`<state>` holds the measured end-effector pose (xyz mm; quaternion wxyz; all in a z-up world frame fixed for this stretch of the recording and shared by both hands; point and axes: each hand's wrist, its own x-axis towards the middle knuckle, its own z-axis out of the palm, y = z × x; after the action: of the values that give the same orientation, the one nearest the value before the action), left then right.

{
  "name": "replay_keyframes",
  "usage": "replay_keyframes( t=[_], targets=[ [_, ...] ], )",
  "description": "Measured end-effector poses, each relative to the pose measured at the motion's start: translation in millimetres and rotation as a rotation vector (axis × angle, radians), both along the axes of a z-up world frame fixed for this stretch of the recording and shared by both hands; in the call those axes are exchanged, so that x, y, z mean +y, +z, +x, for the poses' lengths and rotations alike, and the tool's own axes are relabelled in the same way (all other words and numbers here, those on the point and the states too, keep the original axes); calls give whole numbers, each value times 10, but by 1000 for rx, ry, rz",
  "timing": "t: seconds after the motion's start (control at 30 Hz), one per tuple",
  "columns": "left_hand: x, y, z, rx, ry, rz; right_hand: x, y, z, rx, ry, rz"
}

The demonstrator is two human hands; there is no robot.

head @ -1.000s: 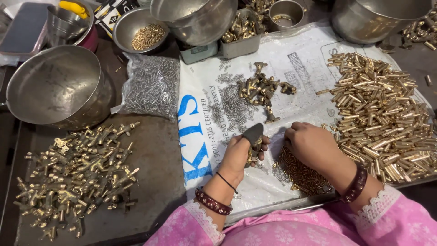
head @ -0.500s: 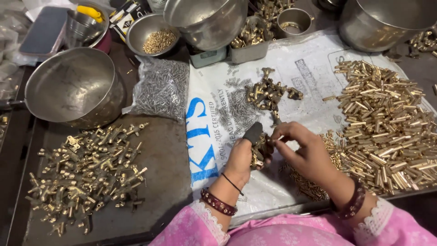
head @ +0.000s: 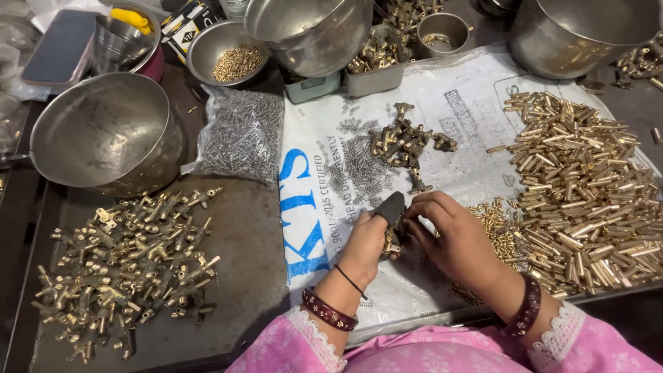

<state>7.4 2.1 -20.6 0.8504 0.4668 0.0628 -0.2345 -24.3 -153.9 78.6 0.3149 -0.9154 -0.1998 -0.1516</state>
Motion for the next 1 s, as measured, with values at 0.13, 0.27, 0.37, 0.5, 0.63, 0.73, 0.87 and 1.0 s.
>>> replay_keyframes(
  t=[0.13, 0.27, 0.37, 0.5, 0.63, 0.73, 0.87, 1.0],
  targets=[
    [14, 353, -40, 35, -1, 50, -262, -40, 316, 208, 54, 135],
    [39, 244, -31, -311, -62, -17, -647, -49, 986, 258, -119, 142],
    [32, 153, -17, -354, -80, 24, -880, -301, 1308, 77, -261, -152],
    [-15, -103, 1, -311, -54, 28, -905, -551, 1323, 122, -370, -172],
    [-27, 455, -73, -392, 114, 419, -676, -327, 1019, 367, -397, 135],
    [-4, 735, -128, -489, 222, 666, -503, -267, 735, 587, -111, 539],
    [21, 559, -108, -659, 284, 588, -323, -189, 568, 504, -141, 226],
    [43, 363, -24, -486, 306, 503, -124, -144, 264, 135, 40, -281]
  ],
)
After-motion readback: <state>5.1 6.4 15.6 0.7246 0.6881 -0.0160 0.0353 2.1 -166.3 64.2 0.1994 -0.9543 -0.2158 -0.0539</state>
